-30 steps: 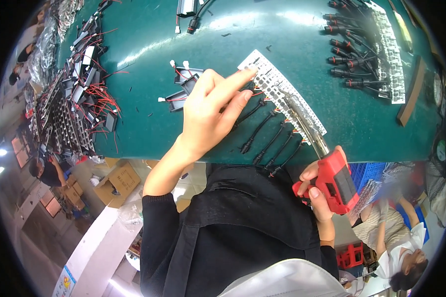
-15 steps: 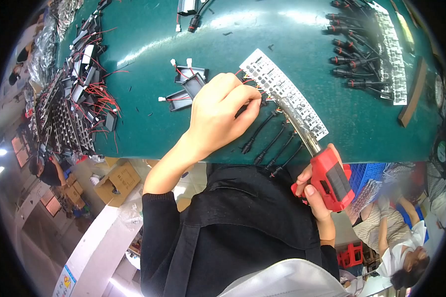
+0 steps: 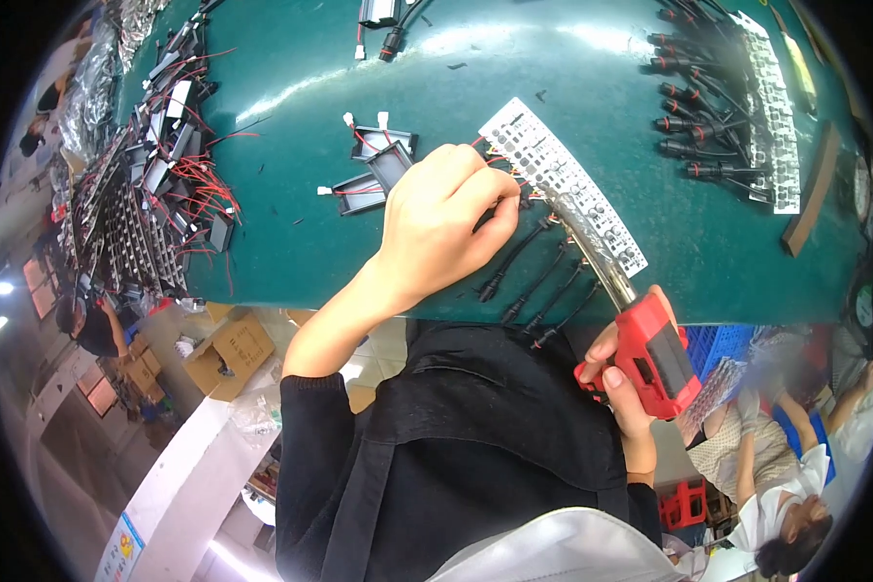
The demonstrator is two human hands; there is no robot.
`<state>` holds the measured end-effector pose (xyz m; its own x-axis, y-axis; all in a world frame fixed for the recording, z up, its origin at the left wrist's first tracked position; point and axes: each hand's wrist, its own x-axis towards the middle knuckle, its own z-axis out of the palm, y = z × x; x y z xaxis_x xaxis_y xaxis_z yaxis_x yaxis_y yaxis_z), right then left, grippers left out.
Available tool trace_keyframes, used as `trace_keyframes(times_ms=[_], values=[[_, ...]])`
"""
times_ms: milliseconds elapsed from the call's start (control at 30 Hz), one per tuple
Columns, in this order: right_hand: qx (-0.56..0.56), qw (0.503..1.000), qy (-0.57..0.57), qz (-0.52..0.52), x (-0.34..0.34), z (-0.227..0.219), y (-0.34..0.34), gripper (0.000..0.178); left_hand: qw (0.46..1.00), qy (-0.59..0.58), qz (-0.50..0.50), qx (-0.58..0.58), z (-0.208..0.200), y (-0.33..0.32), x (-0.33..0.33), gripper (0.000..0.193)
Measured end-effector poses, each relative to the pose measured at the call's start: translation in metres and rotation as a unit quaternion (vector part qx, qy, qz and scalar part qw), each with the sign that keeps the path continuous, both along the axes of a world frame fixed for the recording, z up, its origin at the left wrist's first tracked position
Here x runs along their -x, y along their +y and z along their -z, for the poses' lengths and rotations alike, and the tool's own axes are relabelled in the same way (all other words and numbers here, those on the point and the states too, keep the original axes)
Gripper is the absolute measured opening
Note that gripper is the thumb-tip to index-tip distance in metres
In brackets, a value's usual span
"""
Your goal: The person attaches wires from battery packs onto a circuit board strip using a soldering iron by hand.
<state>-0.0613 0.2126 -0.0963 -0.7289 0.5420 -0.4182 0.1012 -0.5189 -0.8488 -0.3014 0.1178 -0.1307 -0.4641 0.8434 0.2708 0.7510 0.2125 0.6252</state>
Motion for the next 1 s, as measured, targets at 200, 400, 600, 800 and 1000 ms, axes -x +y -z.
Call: trace_keyframes(times_ms=[200,400,600,800,1000], values=[[0.005,0.998,-0.055,-0.026,0.002,0.000,-0.003,0.085,1.000,0.011,0.000,-0.007,0.001,0.000,0.001,0.014],[0.017,0.999,0.007,0.050,0.005,-0.003,-0.003,0.087,1.000,0.017,0.007,-0.024,0.003,0.000,0.004,0.014],[-0.005,0.999,0.029,0.032,0.010,-0.003,-0.004,0.087,0.998,0.037,0.001,-0.043,-0.001,-0.003,0.005,0.013],[-0.061,0.995,0.037,0.063,0.008,0.000,-0.007,0.079,0.997,0.054,0.002,-0.051,0.001,-0.002,0.001,0.013],[-0.115,0.988,0.063,0.076,0.008,0.008,-0.006,0.080,0.996,0.073,0.000,-0.053,0.009,-0.011,-0.002,0.014]])
